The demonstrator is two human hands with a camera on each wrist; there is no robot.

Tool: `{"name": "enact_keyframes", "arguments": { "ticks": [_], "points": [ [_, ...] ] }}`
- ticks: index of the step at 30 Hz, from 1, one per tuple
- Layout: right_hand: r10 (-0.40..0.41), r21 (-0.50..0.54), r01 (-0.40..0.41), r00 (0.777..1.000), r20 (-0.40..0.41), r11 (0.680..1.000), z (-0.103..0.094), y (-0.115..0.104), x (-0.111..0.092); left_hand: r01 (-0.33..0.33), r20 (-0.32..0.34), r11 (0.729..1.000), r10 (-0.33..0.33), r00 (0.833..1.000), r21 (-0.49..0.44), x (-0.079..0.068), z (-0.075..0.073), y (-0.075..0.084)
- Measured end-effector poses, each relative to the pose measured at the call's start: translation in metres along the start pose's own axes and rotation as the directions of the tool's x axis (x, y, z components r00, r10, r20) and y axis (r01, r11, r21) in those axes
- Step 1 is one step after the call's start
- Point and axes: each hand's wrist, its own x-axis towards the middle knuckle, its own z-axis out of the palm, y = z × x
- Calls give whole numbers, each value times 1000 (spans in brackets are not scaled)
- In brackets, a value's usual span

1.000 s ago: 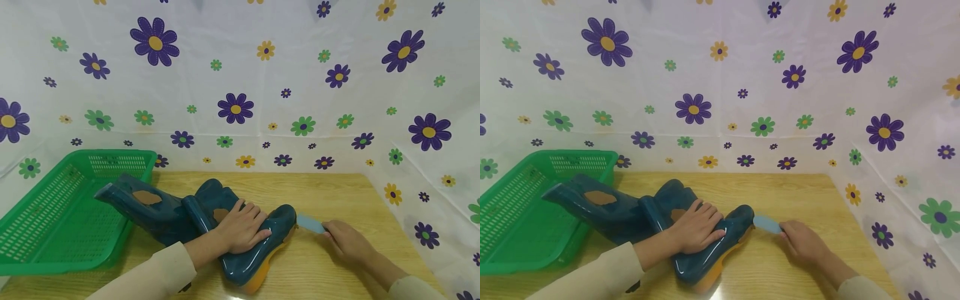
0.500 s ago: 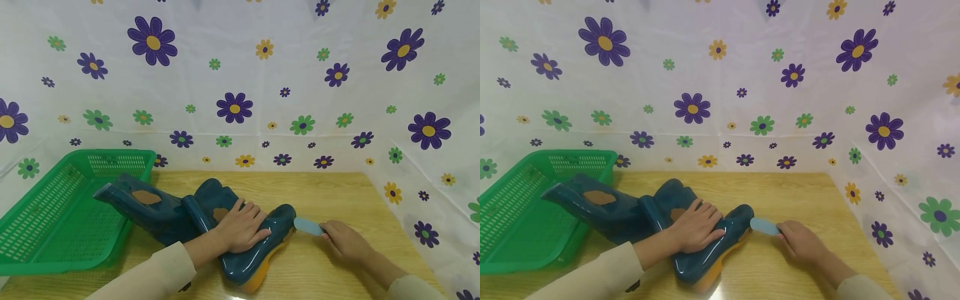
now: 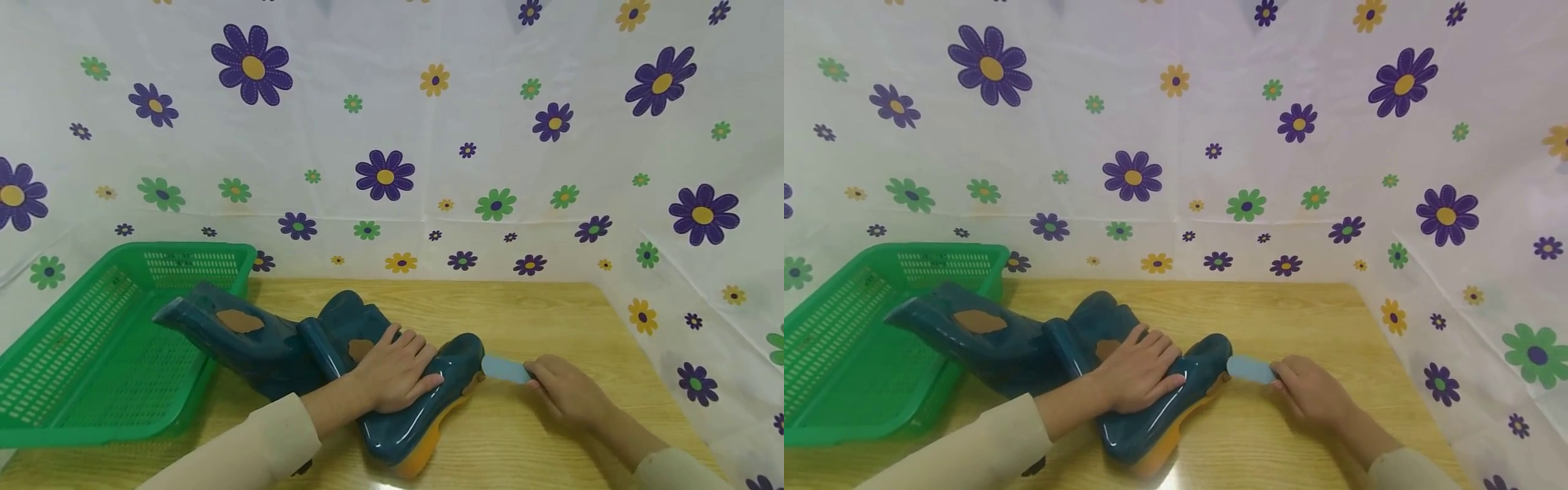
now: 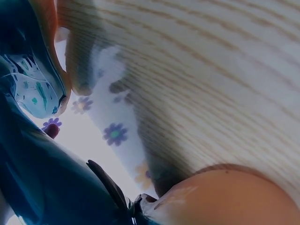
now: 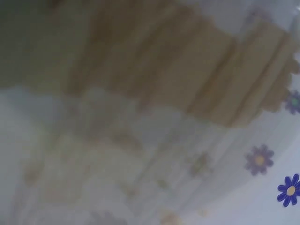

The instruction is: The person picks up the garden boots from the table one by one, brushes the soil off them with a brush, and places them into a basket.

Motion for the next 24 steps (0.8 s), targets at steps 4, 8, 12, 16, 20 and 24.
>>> {"name": "enact_keyframes", "arguments": {
  "ticks": [4, 8, 12, 16, 20, 24],
  "points": [
    [-71, 34, 71, 997, 8, 997, 2, -3, 0, -7, -9, 1000, 6, 1000, -9, 0, 0, 0],
    [-38, 38, 38, 999, -1, 999, 0, -5, 1, -13, -24, 1000, 13, 1000, -13, 1, 2, -1],
    [-3, 13, 3, 1000, 0, 1000, -3, -4, 1, -18, -31, 1000, 18, 999, -8, 2, 3, -2],
    [-54, -6, 54, 998, 37, 999, 0, -4, 4, -8, -18, 1000, 8, 1000, -8, 2, 3, -2],
    [-111, 3, 112, 992, 57, 994, 1, -6, 8, 0, -4, 1000, 0, 1000, -17, 0, 2, -1],
    [-104, -9, 104, 994, 17, 994, -1, -5, 8, -7, -6, 1000, 7, 1000, -30, 1, 0, 0]
  ]
}}
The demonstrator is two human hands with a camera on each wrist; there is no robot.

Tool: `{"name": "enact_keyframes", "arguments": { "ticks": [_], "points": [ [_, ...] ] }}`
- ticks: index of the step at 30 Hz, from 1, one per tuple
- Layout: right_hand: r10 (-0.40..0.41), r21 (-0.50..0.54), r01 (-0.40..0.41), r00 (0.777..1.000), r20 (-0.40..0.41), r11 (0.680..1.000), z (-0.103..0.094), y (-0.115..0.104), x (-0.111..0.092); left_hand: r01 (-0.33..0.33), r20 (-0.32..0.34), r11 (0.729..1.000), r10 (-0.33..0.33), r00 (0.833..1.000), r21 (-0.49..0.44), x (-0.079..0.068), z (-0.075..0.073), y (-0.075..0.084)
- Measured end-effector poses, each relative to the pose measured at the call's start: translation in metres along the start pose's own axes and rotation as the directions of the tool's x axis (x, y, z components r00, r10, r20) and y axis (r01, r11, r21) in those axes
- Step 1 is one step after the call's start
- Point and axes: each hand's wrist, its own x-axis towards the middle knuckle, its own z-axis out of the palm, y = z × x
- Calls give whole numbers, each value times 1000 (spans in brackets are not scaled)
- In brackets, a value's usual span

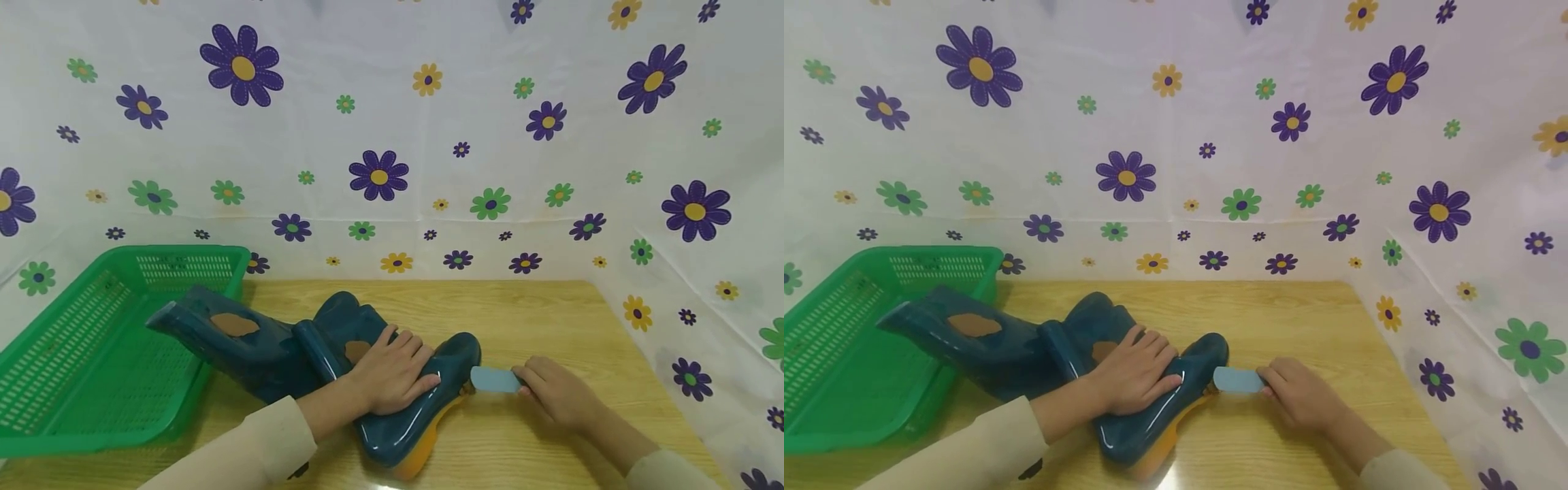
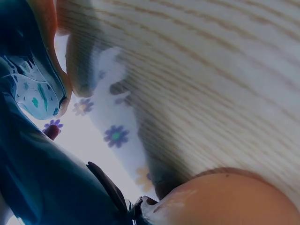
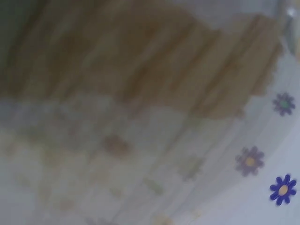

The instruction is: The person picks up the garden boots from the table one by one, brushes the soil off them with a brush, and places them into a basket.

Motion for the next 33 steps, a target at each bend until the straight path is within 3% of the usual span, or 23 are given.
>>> {"name": "enact_keyframes", "arguments": {
  "ticks": [4, 12, 20, 24, 33],
  "points": [
    [32, -26, -32, 999, -13, 999, -3, 1, -3, -2, -6, 1000, 2, 1000, 0, 0, 1, 2],
    [-44, -5, 44, 998, 34, 999, 2, -10, 1, -5, -1, 1000, 5, 1000, 12, 1, 4, 4],
    [-131, 12, 131, 990, -53, 991, 7, -19, 16, 7, -6, 1000, -7, 1000, 13, 1, 5, 1],
    [-148, 7, 149, 987, -59, 989, 8, -26, 22, 9, 7, 1000, -9, 1000, 13, 1, 2, 1],
    [-142, -16, 142, 990, -13, 990, 3, -28, 22, -7, -7, 1000, 7, 1000, 13, 1, 2, 1]
  ]
}}
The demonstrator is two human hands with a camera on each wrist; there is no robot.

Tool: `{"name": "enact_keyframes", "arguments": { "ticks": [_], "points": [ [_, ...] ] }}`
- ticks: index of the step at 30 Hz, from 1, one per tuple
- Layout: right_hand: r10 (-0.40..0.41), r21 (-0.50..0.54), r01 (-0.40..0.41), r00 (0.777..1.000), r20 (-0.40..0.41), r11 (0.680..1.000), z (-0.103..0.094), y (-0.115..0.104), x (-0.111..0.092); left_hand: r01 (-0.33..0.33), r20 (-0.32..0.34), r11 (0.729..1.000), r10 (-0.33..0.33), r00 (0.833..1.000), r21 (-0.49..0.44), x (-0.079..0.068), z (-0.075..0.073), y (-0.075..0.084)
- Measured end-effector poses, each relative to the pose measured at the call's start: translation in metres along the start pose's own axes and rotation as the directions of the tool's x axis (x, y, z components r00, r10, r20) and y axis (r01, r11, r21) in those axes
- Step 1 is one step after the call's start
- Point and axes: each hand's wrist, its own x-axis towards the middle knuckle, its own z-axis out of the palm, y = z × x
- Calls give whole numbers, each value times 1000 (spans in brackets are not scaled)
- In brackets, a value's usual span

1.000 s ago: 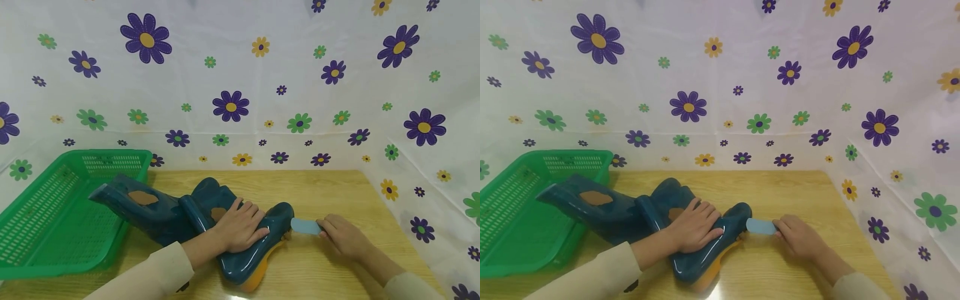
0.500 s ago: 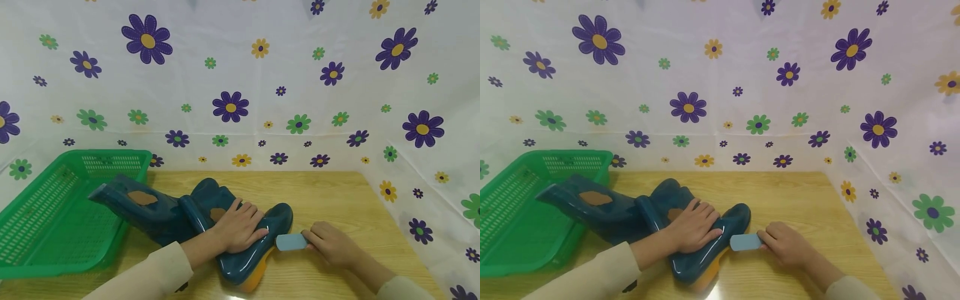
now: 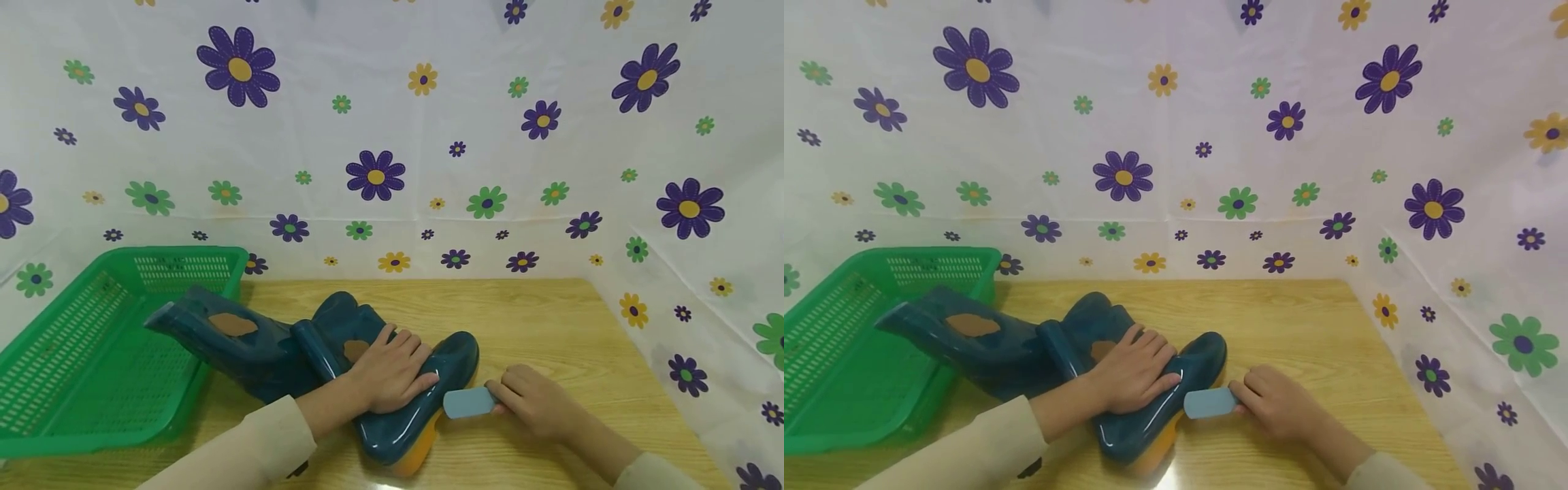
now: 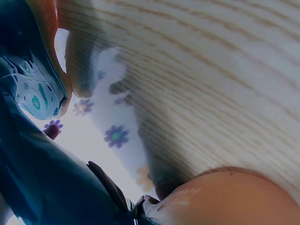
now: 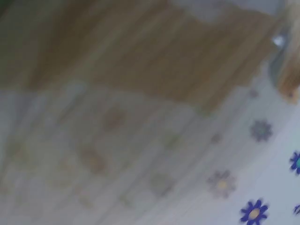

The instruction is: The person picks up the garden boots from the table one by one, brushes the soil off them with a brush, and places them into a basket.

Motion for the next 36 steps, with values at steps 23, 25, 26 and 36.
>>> {"name": "enact_keyframes", "arguments": {
  "ticks": [23, 25, 26, 36],
  "points": [
    [309, -136, -336, 933, -186, 932, -28, 44, -52, -1, 8, 1000, 1, 1000, 2, 1, -2, 0],
    [327, -144, -357, 924, -198, 923, -30, 46, -53, -3, 1, 1000, 3, 1000, 1, 0, -1, 0],
    [333, -144, -364, 922, -199, 920, -31, 47, -53, -4, -4, 1000, 4, 1000, 0, 0, -1, 0],
    [366, -154, -388, 918, -155, 909, -32, 48, -53, 1, -81, 1000, 0, 997, 6, -5, -9, 0]
  ]
}}
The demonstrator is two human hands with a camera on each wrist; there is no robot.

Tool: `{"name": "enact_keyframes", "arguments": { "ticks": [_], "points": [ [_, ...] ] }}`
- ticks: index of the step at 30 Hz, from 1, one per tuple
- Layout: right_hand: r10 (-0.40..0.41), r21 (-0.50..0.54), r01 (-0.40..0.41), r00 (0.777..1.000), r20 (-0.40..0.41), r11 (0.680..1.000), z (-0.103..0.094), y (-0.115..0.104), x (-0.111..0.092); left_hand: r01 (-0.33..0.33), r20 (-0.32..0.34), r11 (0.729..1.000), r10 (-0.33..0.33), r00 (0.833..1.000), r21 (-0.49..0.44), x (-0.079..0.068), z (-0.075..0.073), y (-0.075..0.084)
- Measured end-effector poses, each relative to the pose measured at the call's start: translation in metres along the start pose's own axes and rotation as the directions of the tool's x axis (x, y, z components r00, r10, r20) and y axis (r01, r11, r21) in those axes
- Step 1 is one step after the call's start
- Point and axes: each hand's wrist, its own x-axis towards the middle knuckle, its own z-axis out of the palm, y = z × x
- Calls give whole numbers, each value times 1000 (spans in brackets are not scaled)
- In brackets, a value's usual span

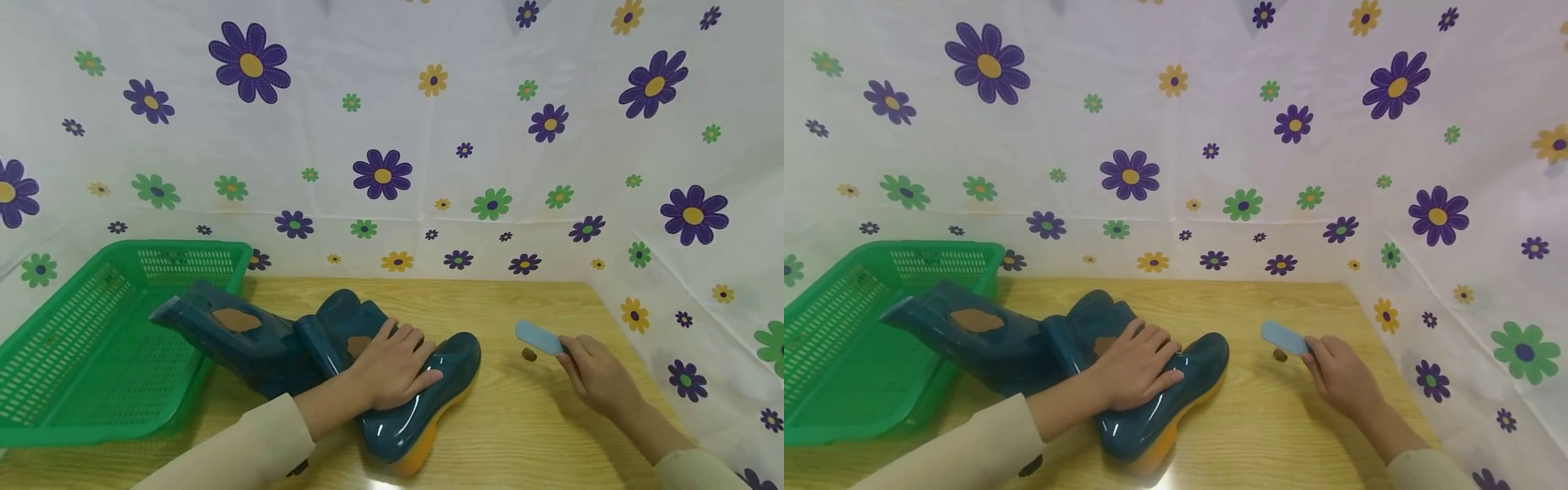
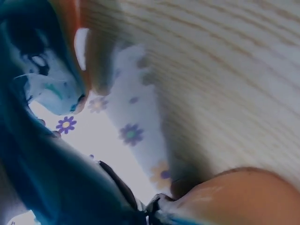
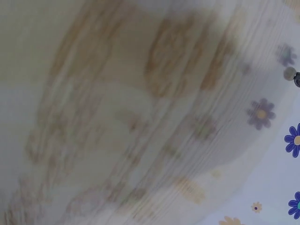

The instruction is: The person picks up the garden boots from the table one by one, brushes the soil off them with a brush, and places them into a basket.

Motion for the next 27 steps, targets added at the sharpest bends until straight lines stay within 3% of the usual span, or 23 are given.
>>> {"name": "enact_keyframes", "arguments": {
  "ticks": [6, 11, 20, 27],
  "points": [
    [12, 3, -12, 1000, 3, 1000, 2, -4, 6, 49, -21, 999, -49, 999, 13, -8, -21, -9],
    [12, 11, -12, 1000, 3, 1000, 4, -8, 12, 125, -22, 992, -124, 992, 36, -22, -36, -28],
    [-22, 16, 22, 1000, -3, 1000, 13, -18, 23, 256, -65, 960, -250, 966, 110, -45, -59, -63],
    [-47, 41, 48, 998, -41, 998, 28, -25, 26, 342, -26, 931, -342, 940, 124, -54, -64, -75]
  ]
}}
